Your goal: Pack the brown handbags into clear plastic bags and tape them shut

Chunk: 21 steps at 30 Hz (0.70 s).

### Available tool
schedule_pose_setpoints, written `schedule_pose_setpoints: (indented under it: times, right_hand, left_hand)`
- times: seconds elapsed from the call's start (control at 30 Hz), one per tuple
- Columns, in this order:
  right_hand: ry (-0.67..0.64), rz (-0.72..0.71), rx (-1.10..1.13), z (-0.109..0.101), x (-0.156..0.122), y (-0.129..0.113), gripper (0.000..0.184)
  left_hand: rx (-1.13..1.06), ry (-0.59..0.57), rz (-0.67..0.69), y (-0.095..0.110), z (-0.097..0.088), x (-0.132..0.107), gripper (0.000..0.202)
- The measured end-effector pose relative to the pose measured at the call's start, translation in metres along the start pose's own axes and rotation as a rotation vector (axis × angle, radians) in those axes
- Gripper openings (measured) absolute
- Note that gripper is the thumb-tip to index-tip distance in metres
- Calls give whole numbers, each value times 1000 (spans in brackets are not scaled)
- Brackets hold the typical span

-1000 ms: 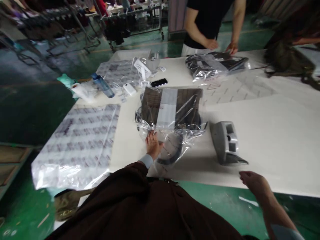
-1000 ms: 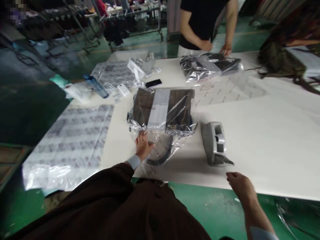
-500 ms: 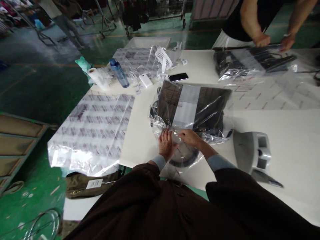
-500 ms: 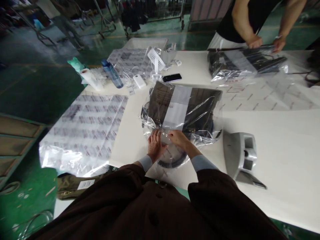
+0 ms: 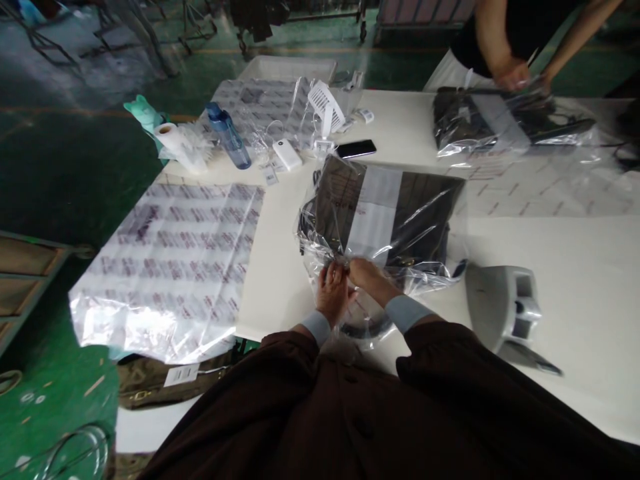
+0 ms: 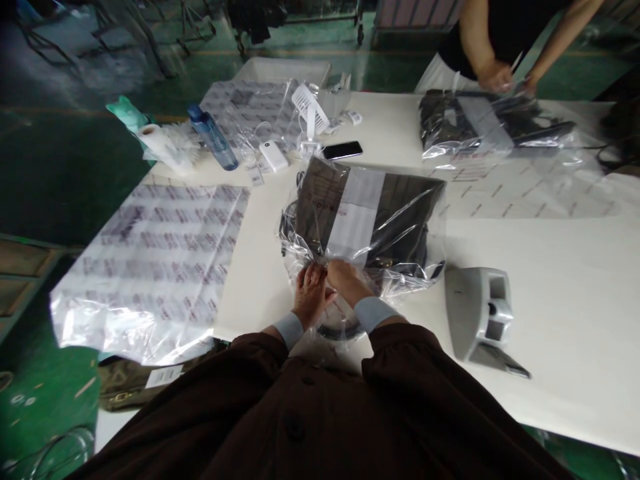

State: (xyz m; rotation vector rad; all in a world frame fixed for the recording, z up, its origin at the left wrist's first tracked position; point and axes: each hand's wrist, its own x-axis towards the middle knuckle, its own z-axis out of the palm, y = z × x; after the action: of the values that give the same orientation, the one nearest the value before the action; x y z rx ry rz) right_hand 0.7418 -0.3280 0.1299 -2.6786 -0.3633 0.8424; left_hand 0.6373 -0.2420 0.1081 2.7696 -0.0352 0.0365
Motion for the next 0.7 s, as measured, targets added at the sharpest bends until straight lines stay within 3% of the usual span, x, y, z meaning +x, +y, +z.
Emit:
schedule_pose_setpoints:
  times: [0.23, 0.53, 0.7]
  right_hand:
    - [16, 184, -116, -9, -19, 13, 56]
    - [14, 224, -91, -11, -34, 42, 36]
    - [192, 124, -31, -25, -86, 75, 35]
  left_hand:
    - [87, -4, 24, -5, 0, -2, 59]
    - [97, -26, -3, -4, -2, -1, 57]
    - [117, -31, 29, 2, -17, -6, 51]
